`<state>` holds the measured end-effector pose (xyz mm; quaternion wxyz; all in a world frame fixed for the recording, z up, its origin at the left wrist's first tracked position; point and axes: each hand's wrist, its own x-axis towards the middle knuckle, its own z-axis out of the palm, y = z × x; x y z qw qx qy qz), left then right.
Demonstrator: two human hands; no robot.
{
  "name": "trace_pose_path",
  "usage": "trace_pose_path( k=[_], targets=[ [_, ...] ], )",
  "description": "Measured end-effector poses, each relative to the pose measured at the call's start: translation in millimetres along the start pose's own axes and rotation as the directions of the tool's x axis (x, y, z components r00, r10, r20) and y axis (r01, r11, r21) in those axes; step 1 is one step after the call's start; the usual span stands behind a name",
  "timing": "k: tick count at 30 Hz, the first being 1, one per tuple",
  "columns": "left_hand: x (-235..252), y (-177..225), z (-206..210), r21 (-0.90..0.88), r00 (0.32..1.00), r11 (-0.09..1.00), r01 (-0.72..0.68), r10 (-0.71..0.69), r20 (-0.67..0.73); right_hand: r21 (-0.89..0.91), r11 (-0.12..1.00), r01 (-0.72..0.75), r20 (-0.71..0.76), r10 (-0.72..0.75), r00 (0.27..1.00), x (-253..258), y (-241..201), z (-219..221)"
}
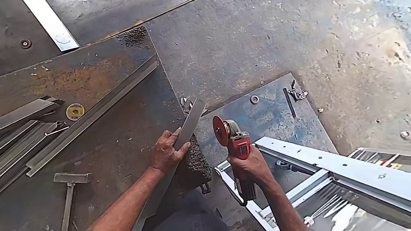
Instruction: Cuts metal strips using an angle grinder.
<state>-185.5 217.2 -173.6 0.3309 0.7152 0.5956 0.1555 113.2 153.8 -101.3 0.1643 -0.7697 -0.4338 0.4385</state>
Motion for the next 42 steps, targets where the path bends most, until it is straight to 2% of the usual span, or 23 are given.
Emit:
trace_pose_path(
  k=[17, 42],
  targets=[
    [0.1, 2.0, -0.2, 0.064, 1.000, 0.998, 0.016, -0.016, 0.002, -0.032, 0.999, 0.005, 0.097, -0.002, 0.995, 45.6, -15.9, 7.8],
    [0.3, 4.3, 0.2, 0.074, 1.000, 0.997, 0.001, 0.001, -0.021, -0.094, 0.995, 0.023, 0.084, -0.015, 0.996, 50.9, -20.7, 11.5]
  ],
)
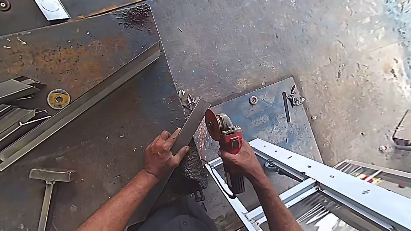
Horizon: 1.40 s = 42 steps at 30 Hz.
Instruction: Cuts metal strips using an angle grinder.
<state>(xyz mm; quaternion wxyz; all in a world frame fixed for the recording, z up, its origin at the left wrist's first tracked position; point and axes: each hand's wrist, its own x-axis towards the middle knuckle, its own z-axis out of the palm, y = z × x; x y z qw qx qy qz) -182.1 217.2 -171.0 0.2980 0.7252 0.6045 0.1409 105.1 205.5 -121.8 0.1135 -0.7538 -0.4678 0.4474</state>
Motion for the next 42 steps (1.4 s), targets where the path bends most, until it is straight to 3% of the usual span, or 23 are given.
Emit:
trace_pose_path(
  k=[27, 42],
  targets=[
    [1.7, -1.8, 1.7, -0.020, 1.000, 1.000, -0.012, 0.012, -0.027, -0.052, 0.997, 0.059, -0.068, -0.063, 0.996, 14.6, -8.2, 5.6],
    [2.4, -0.7, 0.4, -0.021, 1.000, 1.000, 0.008, -0.008, -0.003, 0.054, 0.995, 0.084, -0.085, -0.079, 0.993, 20.4, -8.3, 10.7]
  ],
)
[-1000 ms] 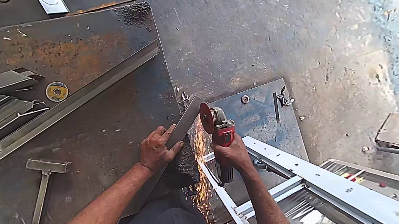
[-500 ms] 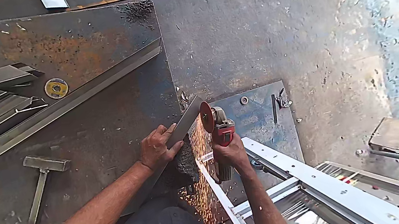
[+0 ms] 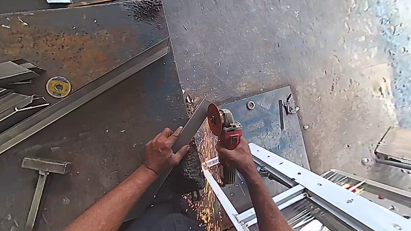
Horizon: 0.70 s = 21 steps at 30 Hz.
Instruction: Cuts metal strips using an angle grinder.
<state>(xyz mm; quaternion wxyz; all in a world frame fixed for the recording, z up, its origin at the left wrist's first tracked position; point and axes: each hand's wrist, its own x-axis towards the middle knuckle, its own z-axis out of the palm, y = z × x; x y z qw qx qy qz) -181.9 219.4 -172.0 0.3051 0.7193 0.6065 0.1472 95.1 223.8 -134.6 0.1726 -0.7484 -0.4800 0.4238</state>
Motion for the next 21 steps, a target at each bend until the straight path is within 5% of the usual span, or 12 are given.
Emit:
trace_pose_path(
  k=[21],
  targets=[
    [0.9, 0.9, -1.1, 0.008, 1.000, 1.000, -0.001, 0.001, 0.004, -0.027, 1.000, 0.006, 0.007, -0.005, 1.000, 9.1, -4.9, -1.4]
  ],
)
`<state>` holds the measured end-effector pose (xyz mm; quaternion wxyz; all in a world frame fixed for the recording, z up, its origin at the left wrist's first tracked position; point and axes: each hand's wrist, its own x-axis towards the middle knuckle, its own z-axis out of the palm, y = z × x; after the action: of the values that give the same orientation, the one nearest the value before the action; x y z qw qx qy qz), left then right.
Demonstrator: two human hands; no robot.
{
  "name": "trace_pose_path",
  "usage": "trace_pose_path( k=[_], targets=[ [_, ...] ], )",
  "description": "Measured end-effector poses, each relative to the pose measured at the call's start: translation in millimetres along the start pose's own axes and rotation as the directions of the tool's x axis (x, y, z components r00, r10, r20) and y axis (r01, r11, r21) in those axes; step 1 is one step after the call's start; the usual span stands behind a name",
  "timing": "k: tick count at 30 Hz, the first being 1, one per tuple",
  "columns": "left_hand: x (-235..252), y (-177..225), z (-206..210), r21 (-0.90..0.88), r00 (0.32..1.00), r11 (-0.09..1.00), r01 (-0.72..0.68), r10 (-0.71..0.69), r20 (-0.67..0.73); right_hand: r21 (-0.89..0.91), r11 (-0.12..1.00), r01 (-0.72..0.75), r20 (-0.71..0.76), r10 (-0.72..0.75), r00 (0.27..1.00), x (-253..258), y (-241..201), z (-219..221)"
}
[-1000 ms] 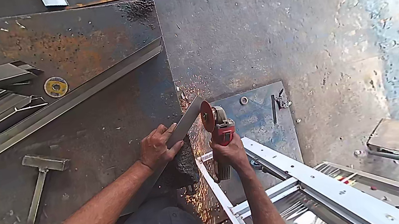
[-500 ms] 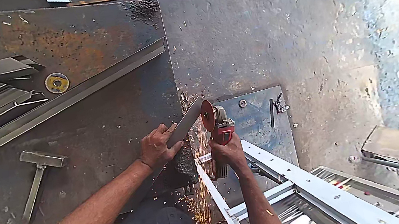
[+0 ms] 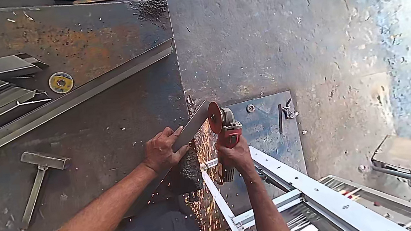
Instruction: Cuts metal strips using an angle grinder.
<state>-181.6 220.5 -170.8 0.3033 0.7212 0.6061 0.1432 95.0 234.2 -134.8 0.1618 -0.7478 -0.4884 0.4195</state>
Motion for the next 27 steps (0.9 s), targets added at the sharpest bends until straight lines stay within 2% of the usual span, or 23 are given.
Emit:
trace_pose_path(
  k=[6, 27],
  targets=[
    [0.8, 0.2, 0.2, 0.007, 1.000, 1.000, 0.001, -0.001, -0.001, -0.007, 1.000, 0.026, -0.008, -0.026, 1.000, 4.1, 4.3, 1.3],
    [2.0, 1.6, 0.3, 0.025, 1.000, 1.000, 0.006, -0.006, 0.007, -0.081, 0.997, -0.019, -0.001, 0.019, 1.000, 6.2, -0.4, -0.7]
  ],
)
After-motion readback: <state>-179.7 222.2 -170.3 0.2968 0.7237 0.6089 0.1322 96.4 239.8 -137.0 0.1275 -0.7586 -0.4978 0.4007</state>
